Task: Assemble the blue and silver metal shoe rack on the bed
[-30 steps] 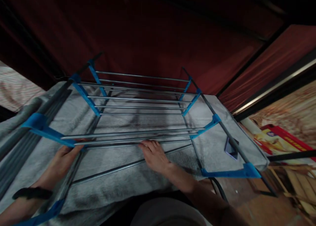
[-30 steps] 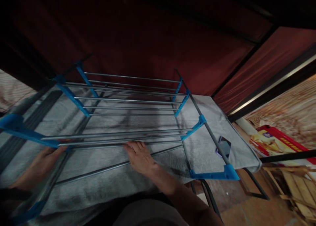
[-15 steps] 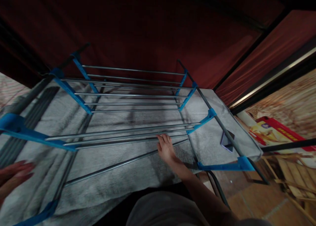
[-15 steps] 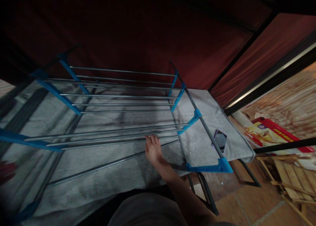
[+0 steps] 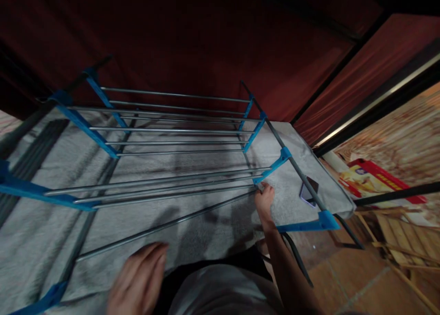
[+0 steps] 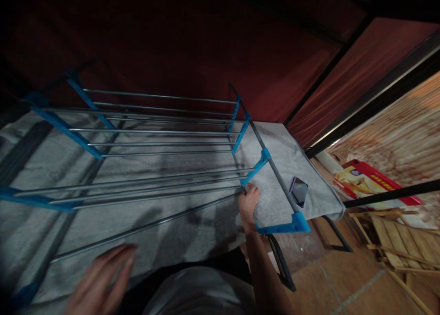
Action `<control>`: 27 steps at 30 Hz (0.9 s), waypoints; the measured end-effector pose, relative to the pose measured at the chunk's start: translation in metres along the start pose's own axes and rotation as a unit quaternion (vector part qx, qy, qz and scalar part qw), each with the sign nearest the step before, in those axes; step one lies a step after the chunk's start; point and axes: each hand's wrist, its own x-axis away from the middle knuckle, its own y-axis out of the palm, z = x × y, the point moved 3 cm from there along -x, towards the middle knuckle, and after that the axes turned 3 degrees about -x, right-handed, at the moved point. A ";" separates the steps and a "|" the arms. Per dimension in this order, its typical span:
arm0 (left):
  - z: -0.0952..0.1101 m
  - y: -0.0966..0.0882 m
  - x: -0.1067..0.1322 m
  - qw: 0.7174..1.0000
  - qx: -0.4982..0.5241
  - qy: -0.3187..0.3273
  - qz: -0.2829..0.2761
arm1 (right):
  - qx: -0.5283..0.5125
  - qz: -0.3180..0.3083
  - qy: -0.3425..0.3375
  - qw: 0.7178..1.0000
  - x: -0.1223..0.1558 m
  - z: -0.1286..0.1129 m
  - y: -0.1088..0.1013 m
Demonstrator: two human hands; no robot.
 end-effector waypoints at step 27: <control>-0.016 0.124 -0.177 0.982 -0.103 0.047 -0.150 | 0.030 -0.062 0.021 0.997 -0.010 0.004 0.016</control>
